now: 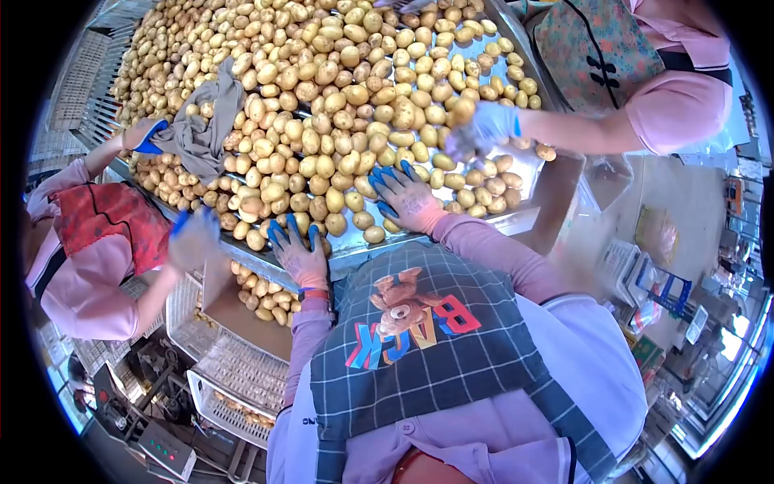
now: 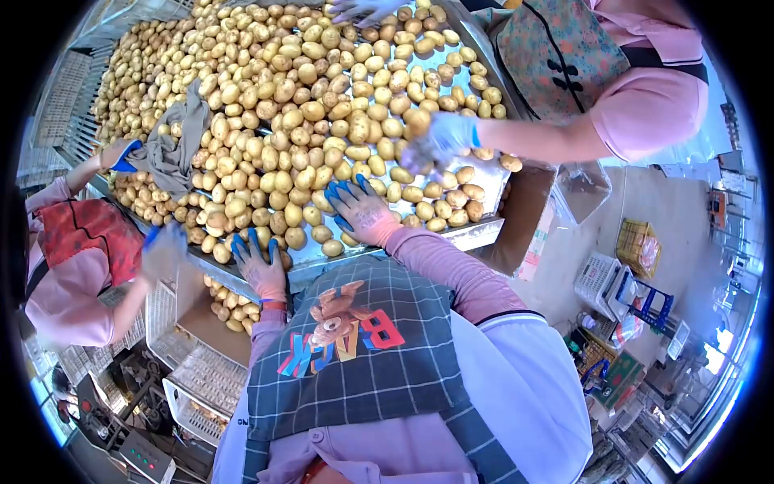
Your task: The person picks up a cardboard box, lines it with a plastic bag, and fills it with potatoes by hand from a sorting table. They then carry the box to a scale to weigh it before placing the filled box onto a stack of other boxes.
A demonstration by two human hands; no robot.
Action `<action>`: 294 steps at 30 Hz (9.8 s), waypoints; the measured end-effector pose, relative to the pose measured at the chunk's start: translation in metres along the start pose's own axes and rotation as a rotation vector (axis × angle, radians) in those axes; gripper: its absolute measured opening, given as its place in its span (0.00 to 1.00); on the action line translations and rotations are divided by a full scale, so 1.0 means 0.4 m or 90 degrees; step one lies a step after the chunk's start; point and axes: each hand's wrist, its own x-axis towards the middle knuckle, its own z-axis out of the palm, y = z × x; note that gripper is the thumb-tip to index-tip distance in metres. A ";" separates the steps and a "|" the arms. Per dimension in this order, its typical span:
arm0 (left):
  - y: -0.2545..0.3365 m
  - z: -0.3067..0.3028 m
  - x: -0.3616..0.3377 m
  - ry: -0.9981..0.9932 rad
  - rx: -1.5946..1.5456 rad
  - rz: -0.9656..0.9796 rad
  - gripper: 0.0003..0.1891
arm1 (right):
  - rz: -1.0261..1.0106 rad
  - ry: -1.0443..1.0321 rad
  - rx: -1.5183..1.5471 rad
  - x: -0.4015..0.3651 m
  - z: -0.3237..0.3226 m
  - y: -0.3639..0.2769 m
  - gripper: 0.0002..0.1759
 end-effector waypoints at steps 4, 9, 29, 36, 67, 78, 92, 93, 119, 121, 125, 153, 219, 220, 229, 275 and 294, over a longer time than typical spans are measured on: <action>0.000 0.004 0.001 0.007 0.001 -0.001 0.33 | 0.012 0.017 0.013 -0.002 0.009 0.003 0.32; 0.010 -0.003 0.004 -0.003 0.003 -0.018 0.33 | 0.019 -0.006 0.015 -0.003 -0.005 0.002 0.32; 0.007 -0.005 0.005 0.003 -0.015 -0.008 0.33 | 0.039 0.002 0.039 0.002 -0.013 0.002 0.29; 0.006 -0.009 0.004 0.011 -0.005 -0.010 0.33 | 0.403 0.283 0.174 0.158 -0.093 0.154 0.36; 0.004 -0.007 0.001 0.020 -0.033 -0.017 0.33 | 0.220 0.320 0.971 0.074 -0.319 0.099 0.39; 0.115 -0.053 -0.024 -0.178 -1.042 -0.166 0.26 | 0.208 0.135 0.775 0.086 -0.299 -0.085 0.33; -0.290 -0.302 -0.021 0.366 -1.313 -0.061 0.17 | 0.137 -0.106 0.530 0.037 -0.149 -0.071 0.23; -0.414 -0.343 -0.014 0.469 -1.372 -0.032 0.20 | 0.153 -0.107 0.529 0.032 -0.128 -0.074 0.23; 0.191 0.045 0.024 -0.415 -0.181 0.582 0.26 | 0.409 0.101 -0.059 -0.207 -0.089 0.285 0.29; 0.171 0.028 0.029 -0.392 -0.270 0.556 0.22 | 0.433 0.305 -0.062 -0.150 -0.077 0.273 0.27; 0.075 -0.015 0.001 -0.020 -0.427 0.142 0.25 | 0.036 -0.011 0.013 -0.062 -0.078 0.120 0.32; -0.058 0.004 0.083 0.031 0.007 -0.069 0.32 | 0.055 0.089 0.068 0.330 -0.131 0.130 0.23; 0.032 -0.037 -0.073 -0.140 -0.222 0.199 0.29 | -0.478 -0.115 0.097 0.074 -0.087 0.002 0.33; 0.034 -0.023 -0.094 -0.140 -0.231 0.201 0.29 | -0.361 -0.185 0.069 0.057 -0.106 0.080 0.33; 0.044 0.009 -0.087 -0.069 -0.491 0.153 0.18 | 0.138 -0.001 0.069 0.280 -0.253 0.217 0.21; 0.128 -0.159 0.042 -0.605 -1.353 0.253 0.32 | 0.066 -0.065 0.440 0.141 -0.120 -0.099 0.23; 0.070 -0.052 -0.066 -0.426 -1.757 -0.212 0.29 | 0.090 0.000 0.534 0.214 -0.074 -0.197 0.25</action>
